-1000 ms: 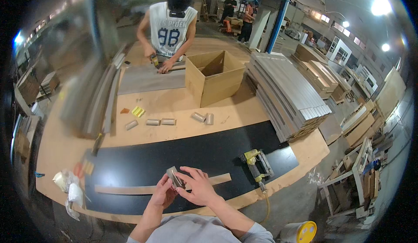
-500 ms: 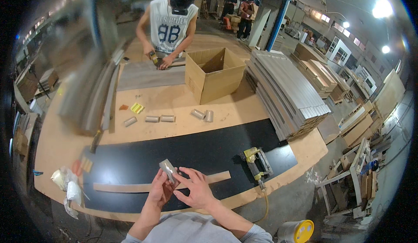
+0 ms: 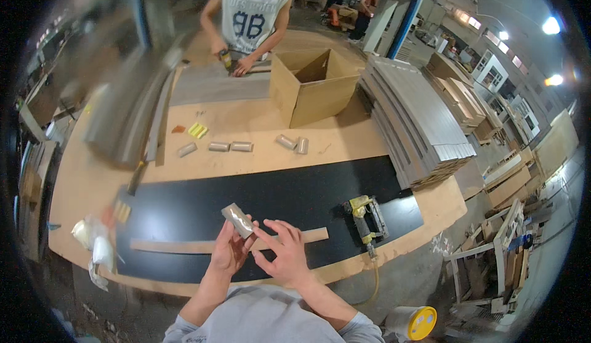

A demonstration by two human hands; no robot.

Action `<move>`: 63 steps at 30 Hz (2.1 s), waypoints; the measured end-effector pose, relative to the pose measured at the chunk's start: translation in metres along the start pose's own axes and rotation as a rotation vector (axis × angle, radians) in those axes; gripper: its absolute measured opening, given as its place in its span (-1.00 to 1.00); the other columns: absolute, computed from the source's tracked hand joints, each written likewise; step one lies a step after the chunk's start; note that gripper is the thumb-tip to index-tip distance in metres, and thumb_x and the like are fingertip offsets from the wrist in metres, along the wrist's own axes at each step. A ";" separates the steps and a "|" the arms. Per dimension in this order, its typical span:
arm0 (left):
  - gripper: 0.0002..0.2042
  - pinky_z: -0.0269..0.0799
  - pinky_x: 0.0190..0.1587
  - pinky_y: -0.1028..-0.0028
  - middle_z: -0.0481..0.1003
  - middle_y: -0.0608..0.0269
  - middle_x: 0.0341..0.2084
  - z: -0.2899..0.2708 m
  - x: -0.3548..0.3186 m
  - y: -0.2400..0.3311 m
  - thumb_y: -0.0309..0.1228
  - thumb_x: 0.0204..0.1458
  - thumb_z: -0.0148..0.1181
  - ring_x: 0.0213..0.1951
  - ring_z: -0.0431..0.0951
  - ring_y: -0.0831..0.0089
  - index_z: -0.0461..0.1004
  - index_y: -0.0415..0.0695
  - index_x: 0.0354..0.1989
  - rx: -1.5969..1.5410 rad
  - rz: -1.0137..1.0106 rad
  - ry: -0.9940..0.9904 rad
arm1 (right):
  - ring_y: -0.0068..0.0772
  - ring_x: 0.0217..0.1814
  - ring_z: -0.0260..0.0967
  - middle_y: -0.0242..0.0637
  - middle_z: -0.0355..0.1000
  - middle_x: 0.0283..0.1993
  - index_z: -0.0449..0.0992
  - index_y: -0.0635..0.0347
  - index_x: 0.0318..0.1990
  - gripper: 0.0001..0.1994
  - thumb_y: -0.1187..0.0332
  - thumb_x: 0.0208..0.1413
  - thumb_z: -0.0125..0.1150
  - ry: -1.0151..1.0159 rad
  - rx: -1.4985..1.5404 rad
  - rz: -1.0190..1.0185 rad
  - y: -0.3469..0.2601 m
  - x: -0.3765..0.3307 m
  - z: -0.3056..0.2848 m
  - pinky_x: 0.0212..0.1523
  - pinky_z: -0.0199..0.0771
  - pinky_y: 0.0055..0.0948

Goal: The person aligns wooden blocks along a long wooden strip, fastens them using a pneumatic nail gun, and applies glue to the wooden piece from a packet by hand.

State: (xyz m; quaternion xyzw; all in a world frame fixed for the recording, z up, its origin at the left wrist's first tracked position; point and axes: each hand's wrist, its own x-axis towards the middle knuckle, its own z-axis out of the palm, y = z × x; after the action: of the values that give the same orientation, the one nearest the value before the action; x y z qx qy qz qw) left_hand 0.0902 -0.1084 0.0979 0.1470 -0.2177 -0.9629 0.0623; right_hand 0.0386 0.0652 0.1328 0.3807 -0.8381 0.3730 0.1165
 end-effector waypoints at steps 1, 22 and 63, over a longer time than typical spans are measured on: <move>-0.56 0.44 0.42 0.02 0.48 0.10 0.27 0.002 0.002 -0.002 -0.20 0.42 0.18 0.32 0.51 0.10 0.31 0.02 0.40 -0.005 0.002 0.020 | -0.04 0.35 0.37 -0.26 0.43 0.32 0.65 -0.09 0.23 -0.38 0.25 -0.11 0.55 0.032 -0.009 -0.023 0.001 0.004 -0.001 0.34 0.31 -0.07; -0.52 0.74 0.10 0.33 0.49 0.09 0.27 0.005 -0.007 -0.017 -0.09 0.48 0.01 0.31 0.53 0.12 0.30 -0.04 0.44 -0.088 0.002 0.009 | -0.03 0.43 0.27 -0.27 0.39 0.41 0.71 -0.17 0.12 -0.47 0.17 -0.13 0.46 0.034 -0.285 -0.095 0.008 0.008 -0.023 0.39 0.13 0.01; -0.56 0.51 0.14 0.15 0.55 0.06 -0.01 0.033 0.061 -0.105 -0.35 0.00 0.48 0.08 0.57 0.02 0.54 -0.14 0.08 1.952 0.175 -0.451 | -0.14 0.35 0.33 -0.45 0.54 0.27 0.22 -0.29 0.57 -0.05 0.43 -0.02 0.51 -0.359 0.080 0.481 0.194 -0.102 -0.062 0.32 0.28 -0.05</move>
State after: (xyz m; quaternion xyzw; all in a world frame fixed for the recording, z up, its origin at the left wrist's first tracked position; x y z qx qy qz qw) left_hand 0.0158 -0.0119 0.0644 -0.0684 -0.9285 -0.3603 -0.0577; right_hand -0.0376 0.2496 0.0224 0.2355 -0.8960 0.3494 -0.1401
